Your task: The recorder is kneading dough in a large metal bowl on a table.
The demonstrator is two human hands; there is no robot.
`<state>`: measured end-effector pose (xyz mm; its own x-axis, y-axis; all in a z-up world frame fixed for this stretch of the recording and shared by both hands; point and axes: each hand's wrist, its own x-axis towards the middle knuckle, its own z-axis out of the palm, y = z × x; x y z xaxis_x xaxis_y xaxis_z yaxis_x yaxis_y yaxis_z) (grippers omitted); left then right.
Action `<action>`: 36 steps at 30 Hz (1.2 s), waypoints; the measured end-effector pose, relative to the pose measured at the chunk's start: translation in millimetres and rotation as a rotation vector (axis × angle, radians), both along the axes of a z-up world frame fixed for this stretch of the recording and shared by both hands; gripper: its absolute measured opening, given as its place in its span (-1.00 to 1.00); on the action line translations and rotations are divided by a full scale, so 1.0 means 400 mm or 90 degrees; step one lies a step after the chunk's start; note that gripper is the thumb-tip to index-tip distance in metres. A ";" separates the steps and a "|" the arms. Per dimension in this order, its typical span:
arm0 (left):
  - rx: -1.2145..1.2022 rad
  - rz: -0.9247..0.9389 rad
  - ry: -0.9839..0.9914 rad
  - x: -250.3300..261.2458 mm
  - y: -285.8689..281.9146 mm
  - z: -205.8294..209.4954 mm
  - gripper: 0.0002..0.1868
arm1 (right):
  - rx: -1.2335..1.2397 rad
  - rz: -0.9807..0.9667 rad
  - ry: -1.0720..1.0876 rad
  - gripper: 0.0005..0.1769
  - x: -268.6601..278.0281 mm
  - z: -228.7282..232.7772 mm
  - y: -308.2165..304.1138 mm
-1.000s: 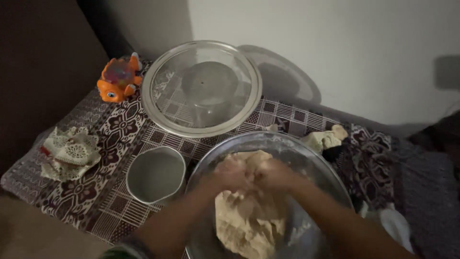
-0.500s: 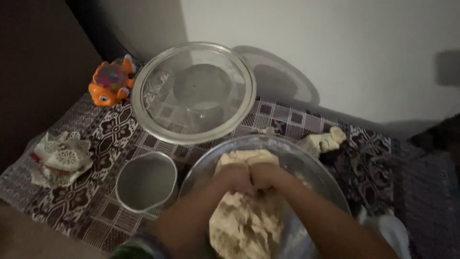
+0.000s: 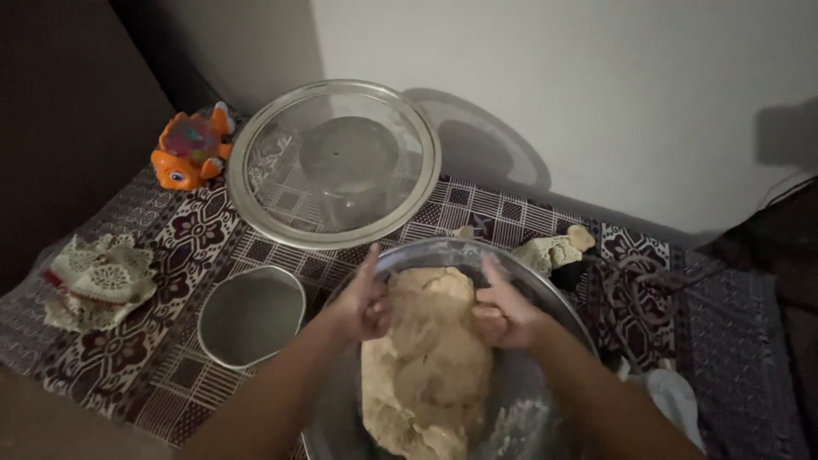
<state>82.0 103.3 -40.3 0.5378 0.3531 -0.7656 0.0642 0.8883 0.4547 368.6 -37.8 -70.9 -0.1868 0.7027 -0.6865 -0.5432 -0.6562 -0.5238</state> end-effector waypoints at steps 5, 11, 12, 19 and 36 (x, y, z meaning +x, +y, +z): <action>-0.062 -0.084 -0.134 0.009 -0.005 -0.048 -0.18 | 0.230 0.243 0.363 -0.05 -0.095 0.092 -0.017; 0.433 -0.345 -0.009 -0.176 -0.154 0.070 -0.14 | 0.058 0.063 -0.176 -0.21 -0.144 0.123 -0.199; 0.595 -0.425 0.043 -0.198 -0.182 0.077 -0.18 | 0.354 0.172 -0.394 -0.34 -0.136 0.084 -0.218; 1.276 -0.589 0.318 -0.073 -0.147 0.019 0.18 | 0.359 0.436 -1.069 -0.23 -0.271 0.284 -0.125; 1.087 -0.596 0.381 0.049 -0.081 0.007 0.00 | 0.392 0.165 -0.985 -0.05 -0.206 0.062 -0.016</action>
<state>101.7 70.9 -37.3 0.8034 0.5796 -0.1362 0.5835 -0.7211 0.3736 286.4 -44.2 -46.2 0.2069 0.9781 0.0225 0.7715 -0.1490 -0.6185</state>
